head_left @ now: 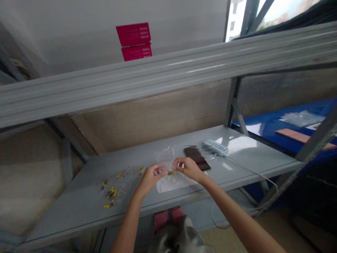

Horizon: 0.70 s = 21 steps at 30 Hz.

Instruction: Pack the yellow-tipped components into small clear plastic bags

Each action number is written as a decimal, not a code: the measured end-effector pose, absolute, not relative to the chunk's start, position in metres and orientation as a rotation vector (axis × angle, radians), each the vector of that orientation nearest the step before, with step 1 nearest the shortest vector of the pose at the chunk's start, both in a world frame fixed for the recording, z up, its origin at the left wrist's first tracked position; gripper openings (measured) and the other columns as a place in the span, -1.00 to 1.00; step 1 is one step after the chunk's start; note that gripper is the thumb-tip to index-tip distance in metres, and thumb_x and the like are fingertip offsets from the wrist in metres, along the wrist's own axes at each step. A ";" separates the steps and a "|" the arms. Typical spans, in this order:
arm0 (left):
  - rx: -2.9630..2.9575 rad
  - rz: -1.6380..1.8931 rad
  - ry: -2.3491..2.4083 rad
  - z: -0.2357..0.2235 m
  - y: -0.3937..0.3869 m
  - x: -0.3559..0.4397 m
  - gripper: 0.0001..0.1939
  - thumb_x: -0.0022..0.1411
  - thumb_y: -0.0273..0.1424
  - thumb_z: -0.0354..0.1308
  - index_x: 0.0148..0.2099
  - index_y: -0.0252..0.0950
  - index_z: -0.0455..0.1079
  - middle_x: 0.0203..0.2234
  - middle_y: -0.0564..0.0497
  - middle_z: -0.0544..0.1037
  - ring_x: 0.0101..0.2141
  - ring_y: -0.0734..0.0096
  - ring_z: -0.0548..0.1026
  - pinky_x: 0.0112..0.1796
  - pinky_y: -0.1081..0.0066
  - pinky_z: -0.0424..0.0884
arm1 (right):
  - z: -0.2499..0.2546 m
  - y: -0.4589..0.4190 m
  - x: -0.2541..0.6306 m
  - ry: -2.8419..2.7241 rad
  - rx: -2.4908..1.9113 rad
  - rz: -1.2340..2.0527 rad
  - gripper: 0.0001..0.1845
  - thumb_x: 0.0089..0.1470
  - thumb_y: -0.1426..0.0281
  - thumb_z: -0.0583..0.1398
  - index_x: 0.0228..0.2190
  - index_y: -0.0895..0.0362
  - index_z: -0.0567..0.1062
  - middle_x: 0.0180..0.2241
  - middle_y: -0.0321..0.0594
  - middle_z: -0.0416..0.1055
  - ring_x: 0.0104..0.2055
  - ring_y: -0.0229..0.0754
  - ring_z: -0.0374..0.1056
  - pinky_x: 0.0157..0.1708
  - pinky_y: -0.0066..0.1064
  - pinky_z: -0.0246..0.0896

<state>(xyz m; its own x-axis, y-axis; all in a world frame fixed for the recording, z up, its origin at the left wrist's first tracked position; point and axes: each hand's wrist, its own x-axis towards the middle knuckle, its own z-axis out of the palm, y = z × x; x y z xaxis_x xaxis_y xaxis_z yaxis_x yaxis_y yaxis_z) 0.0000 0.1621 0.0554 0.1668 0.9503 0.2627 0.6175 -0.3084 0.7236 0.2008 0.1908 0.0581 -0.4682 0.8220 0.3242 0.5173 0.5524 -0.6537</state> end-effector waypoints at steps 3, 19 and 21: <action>1.959 0.980 1.464 0.056 0.163 0.004 -0.84 0.04 -0.37 0.11 -0.47 -0.33 0.46 -0.55 -0.01 0.53 -0.48 0.42 0.41 -0.40 0.46 0.28 | 0.067 0.186 0.199 -2.207 -1.037 0.686 -0.81 0.02 0.33 0.12 -0.43 0.09 0.53 -0.44 -0.31 0.49 -0.43 -0.28 0.35 -0.43 -0.52 0.09; 2.156 0.871 1.725 0.038 0.153 0.014 -0.85 0.04 -0.42 0.12 -0.29 -0.25 0.45 -0.41 -0.03 0.53 -0.34 0.32 0.43 -0.29 0.42 0.25 | 0.048 0.184 0.186 -2.392 -1.324 0.243 -0.77 -0.03 0.30 0.18 -0.43 0.20 0.55 -0.35 0.02 0.50 -0.28 -0.03 0.39 -0.31 -0.38 0.14; 2.105 0.897 1.699 0.037 0.153 0.014 -0.87 0.04 -0.38 0.12 -0.33 -0.27 0.45 -0.45 -0.02 0.53 -0.37 0.34 0.43 -0.31 0.43 0.26 | 0.045 0.186 0.187 -2.363 -1.316 0.297 -0.77 -0.04 0.29 0.17 -0.42 0.19 0.55 -0.34 0.00 0.50 -0.27 -0.05 0.39 -0.30 -0.40 0.14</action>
<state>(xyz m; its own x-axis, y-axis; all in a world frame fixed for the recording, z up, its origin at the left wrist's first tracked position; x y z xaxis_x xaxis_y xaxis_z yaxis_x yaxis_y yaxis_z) 0.0142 0.1530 0.0368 0.1105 0.9525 0.2837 0.7713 -0.2622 0.5799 0.1874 0.1859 0.0453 -0.4655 0.8478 0.2539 0.7587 0.5300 -0.3787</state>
